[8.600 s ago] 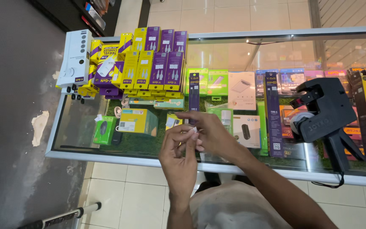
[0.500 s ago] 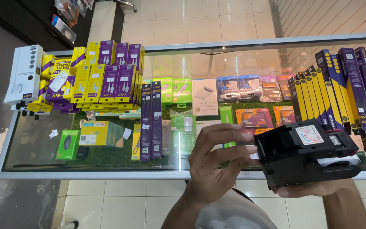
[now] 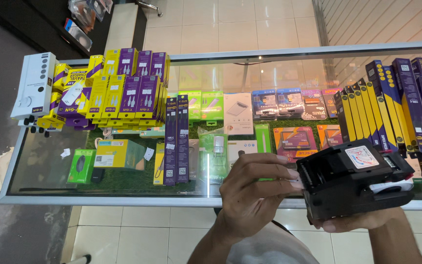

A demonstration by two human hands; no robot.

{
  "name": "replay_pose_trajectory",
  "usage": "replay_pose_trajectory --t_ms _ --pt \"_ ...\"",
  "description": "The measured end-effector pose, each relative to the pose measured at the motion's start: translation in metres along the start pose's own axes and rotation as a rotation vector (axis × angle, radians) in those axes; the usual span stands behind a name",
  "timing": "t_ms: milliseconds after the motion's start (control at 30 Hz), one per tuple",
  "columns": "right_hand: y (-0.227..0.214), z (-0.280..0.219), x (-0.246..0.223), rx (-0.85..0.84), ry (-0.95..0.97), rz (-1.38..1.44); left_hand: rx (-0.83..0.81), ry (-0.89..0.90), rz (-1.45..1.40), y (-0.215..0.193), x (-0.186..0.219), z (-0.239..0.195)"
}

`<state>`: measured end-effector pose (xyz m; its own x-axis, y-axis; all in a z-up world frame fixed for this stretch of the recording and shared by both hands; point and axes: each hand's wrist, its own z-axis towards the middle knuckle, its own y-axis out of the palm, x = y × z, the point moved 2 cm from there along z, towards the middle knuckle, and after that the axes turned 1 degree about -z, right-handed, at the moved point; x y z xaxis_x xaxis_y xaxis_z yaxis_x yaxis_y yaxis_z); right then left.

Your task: The person picks up a black handheld label printer and a small purple box from a glass display counter. They open the printer, load a roll of white labels, and close the device. The person then applies a printed label to the side of the purple box and places it back on the counter.

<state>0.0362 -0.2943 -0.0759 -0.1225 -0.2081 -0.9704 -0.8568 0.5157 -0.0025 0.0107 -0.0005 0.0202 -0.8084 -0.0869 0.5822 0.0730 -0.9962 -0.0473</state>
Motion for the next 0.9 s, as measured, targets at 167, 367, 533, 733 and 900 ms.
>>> replay_pose_trajectory --t_ms 167,367,533,733,900 --pt "0.006 0.006 -0.006 -0.041 -0.057 0.187 0.005 0.007 0.014 0.002 0.0 -0.007" --pt "0.016 0.015 -0.016 -0.167 -0.225 0.336 0.009 0.026 0.013 0.004 0.003 -0.005" --pt "0.02 0.019 -0.018 -0.145 -0.196 0.501 0.017 0.027 -0.019 0.007 0.001 -0.006" --pt "0.023 0.021 -0.021 -0.093 -0.244 0.462 0.027 -0.005 -0.024 0.01 0.001 -0.005" --pt "0.021 0.02 -0.004 -0.127 -0.208 0.394 0.012 0.06 0.028 0.01 0.001 -0.007"
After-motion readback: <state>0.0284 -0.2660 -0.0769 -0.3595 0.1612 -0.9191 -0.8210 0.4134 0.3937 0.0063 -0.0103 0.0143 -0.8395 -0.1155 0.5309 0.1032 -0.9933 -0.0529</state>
